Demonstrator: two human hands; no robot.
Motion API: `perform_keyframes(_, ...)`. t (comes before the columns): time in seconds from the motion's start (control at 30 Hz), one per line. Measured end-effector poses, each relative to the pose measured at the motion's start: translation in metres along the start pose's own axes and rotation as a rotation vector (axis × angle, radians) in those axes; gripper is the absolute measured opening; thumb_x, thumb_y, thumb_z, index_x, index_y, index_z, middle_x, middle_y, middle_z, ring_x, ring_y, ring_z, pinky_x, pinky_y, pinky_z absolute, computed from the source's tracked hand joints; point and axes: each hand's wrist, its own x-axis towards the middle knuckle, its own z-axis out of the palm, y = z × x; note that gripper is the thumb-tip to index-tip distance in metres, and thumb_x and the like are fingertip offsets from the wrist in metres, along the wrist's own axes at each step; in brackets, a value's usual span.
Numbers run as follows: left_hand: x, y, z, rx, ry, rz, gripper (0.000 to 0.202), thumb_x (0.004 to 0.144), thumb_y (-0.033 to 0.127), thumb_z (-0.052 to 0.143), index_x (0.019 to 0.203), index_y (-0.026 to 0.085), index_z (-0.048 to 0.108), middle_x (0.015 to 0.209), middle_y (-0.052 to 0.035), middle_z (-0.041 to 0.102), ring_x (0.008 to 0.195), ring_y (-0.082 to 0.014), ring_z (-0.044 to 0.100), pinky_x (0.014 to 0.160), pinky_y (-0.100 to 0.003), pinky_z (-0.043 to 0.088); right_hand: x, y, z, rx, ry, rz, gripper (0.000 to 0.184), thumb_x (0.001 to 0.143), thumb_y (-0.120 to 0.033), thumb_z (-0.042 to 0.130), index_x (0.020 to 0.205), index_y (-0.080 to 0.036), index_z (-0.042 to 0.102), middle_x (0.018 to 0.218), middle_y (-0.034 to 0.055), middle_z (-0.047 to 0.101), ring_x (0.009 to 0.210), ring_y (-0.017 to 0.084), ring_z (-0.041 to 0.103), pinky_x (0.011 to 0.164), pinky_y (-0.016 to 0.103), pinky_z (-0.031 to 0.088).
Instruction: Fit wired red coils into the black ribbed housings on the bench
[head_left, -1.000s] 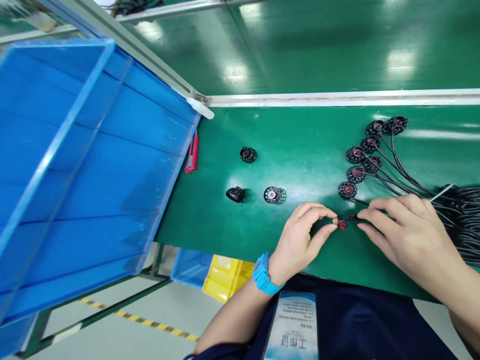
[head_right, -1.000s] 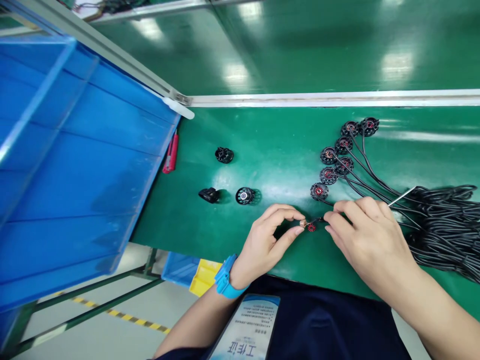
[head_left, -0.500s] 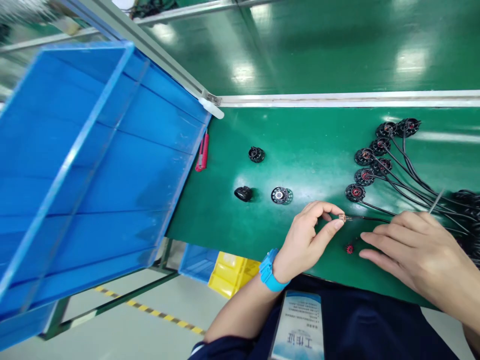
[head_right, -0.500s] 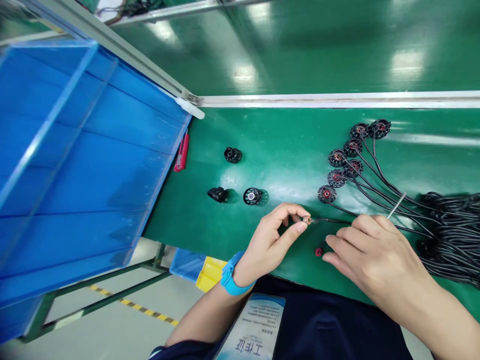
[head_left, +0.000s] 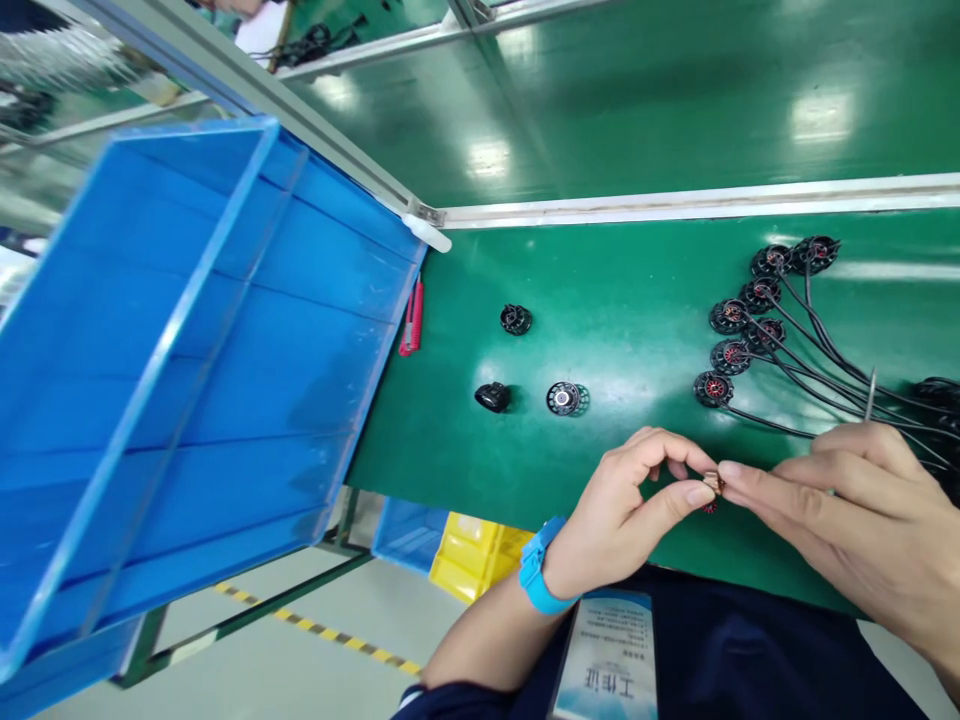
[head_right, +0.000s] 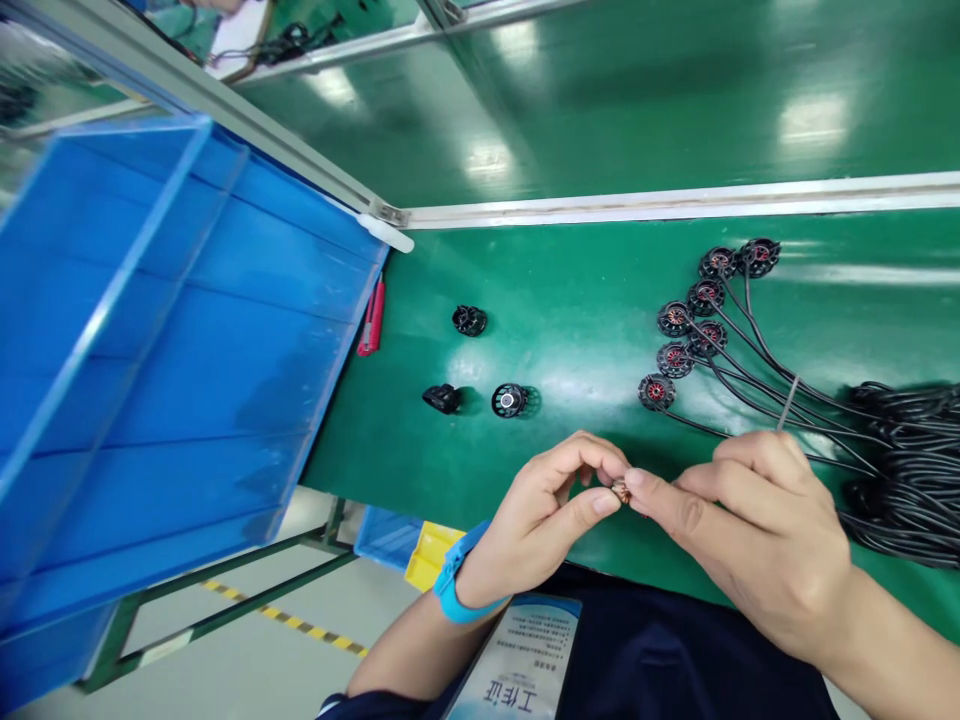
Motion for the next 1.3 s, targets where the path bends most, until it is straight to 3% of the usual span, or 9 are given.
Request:
perform_keyframes(0.37,0.000,0.004,0.004,0.059,0.001,0.122,0.026,0.105,0.045,0.066,0.109,0.020,0.070,0.104,-0.0065,0.077,0.092,-0.0188,0.070,0.084,-0.033,0.058,-0.002,0.003,-0.007,-0.163,0.001,-0.169,0.012,0.096,-0.009,0.072,0.107,-0.014,0.072,0.071,0.0012,0.060,0.075,0.018,0.051,0.076,0.036,0.044)
perform_keyframes(0.47,-0.004,0.000,-0.014,0.427,0.188,0.218,0.031,0.104,0.047,0.067,0.125,0.024,0.066,0.118,-0.0082,0.073,0.100,-0.0217,0.070,0.089,-0.037,0.059,-0.007,0.006,-0.011,0.056,0.073,0.062,0.017,0.097,-0.008,0.069,0.109,-0.019,0.071,0.081,0.0014,0.064,0.078,0.017,0.054,0.075,0.035,0.044)
perform_keyframes(0.63,-0.010,-0.016,-0.066,1.255,0.555,0.209,0.043,0.104,0.048,0.062,0.137,0.021,0.062,0.138,-0.0217,0.064,0.119,-0.0425,0.065,0.098,-0.059,0.053,-0.004,0.024,-0.020,0.685,0.432,0.437,0.006,0.100,-0.022,0.065,0.101,-0.023,0.071,0.079,0.0029,0.054,0.079,0.018,0.050,0.067,0.034,0.040)
perform_keyframes(0.8,-0.016,-0.036,-0.094,1.440,0.494,0.145,0.051,0.109,0.051,0.049,0.140,0.014,0.063,0.127,-0.0240,0.071,0.101,-0.0425,0.071,0.085,-0.053,0.054,0.013,0.041,-0.032,0.803,0.540,0.564,0.022,0.099,-0.041,0.064,0.086,-0.024,0.059,0.065,-0.0023,0.030,0.068,0.017,0.041,0.062,0.031,0.038)
perform_keyframes(0.9,-0.013,-0.044,-0.092,1.376,0.498,0.254,0.046,0.110,0.049,0.048,0.139,0.017,0.064,0.105,-0.0142,0.077,0.088,-0.0345,0.073,0.081,-0.045,0.053,0.020,0.047,-0.036,0.837,0.575,0.618,0.035,0.093,-0.047,0.067,0.076,-0.024,0.048,0.061,-0.0045,0.018,0.063,0.016,0.034,0.059,0.030,0.036)
perform_keyframes(1.0,-0.005,-0.044,-0.081,1.323,0.422,0.328,0.040,0.111,0.049,0.049,0.133,0.019,0.065,0.104,-0.0110,0.077,0.086,-0.0309,0.072,0.084,-0.044,0.053,0.020,0.047,-0.040,0.833,0.585,0.650,0.049,0.091,-0.050,0.069,0.068,-0.023,0.035,0.060,-0.0043,0.017,0.061,0.015,0.032,0.057,0.030,0.035)
perform_keyframes(1.07,-0.001,-0.039,-0.069,1.293,0.349,0.353,0.034,0.110,0.045,0.052,0.131,0.020,0.064,0.107,-0.0096,0.077,0.089,-0.0292,0.072,0.085,-0.043,0.053,0.017,0.043,-0.042,0.822,0.595,0.661,0.048,0.089,-0.049,0.072,0.066,-0.023,0.040,0.061,-0.0035,0.021,0.062,0.016,0.034,0.057,0.032,0.036)
perform_keyframes(1.2,0.003,-0.028,-0.044,1.178,0.186,0.306,0.027,0.108,0.038,0.061,0.129,0.022,0.065,0.113,-0.0073,0.077,0.097,-0.0273,0.071,0.087,-0.042,0.054,0.001,0.034,-0.038,0.750,0.646,0.661,0.012,0.089,-0.032,0.078,0.087,-0.022,0.071,0.074,0.0030,0.046,0.080,0.021,0.050,0.075,0.040,0.045)
perform_keyframes(1.3,0.005,-0.023,-0.033,1.090,0.108,0.246,0.043,0.102,0.041,0.071,0.139,0.022,0.060,0.124,-0.0090,0.074,0.106,-0.0289,0.070,0.090,-0.045,0.056,-0.012,0.033,-0.027,0.503,0.563,0.469,0.004,0.087,-0.029,0.079,0.086,-0.027,0.076,0.074,0.0048,0.052,0.077,0.024,0.052,0.073,0.044,0.043)
